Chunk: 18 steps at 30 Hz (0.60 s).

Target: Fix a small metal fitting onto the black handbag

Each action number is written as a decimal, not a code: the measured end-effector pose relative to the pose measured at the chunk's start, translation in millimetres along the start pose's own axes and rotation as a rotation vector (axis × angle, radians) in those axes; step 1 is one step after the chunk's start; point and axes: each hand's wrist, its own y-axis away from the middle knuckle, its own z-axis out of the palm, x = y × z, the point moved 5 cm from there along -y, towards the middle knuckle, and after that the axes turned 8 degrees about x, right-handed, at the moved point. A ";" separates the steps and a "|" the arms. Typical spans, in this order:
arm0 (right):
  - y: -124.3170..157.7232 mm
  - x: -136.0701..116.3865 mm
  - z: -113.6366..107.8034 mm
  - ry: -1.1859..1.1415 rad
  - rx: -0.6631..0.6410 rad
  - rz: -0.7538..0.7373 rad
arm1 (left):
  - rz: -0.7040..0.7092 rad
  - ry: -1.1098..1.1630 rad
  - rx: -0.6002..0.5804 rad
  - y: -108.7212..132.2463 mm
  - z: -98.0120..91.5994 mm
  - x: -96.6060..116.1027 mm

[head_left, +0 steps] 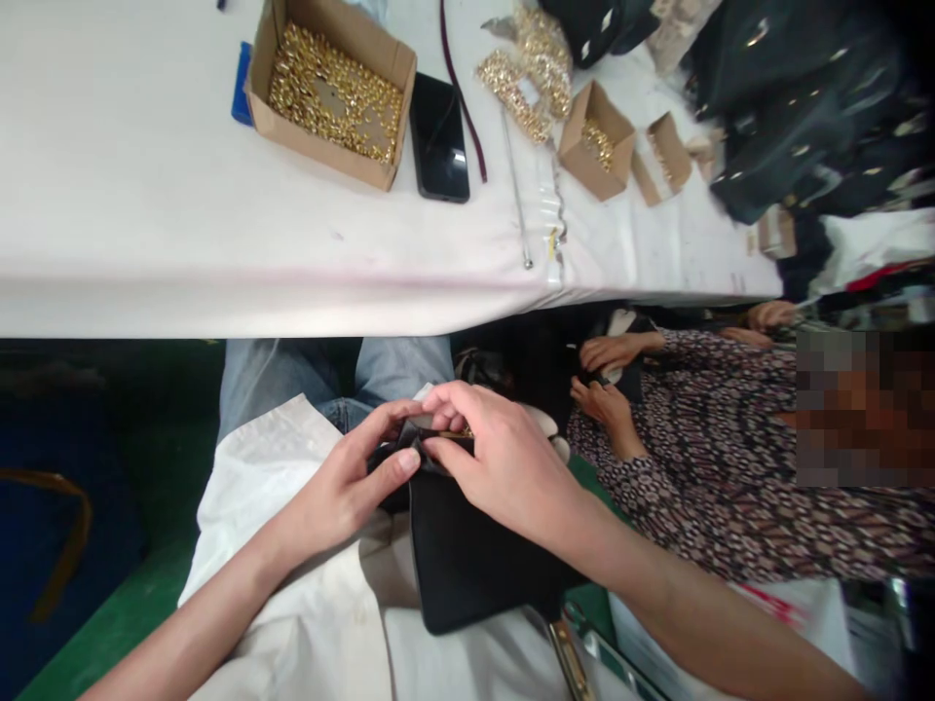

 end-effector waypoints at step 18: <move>6.8 -7.5 -3.7 -0.092 0.267 -0.363 | -0.063 -0.255 0.037 7.3 -8.7 6.2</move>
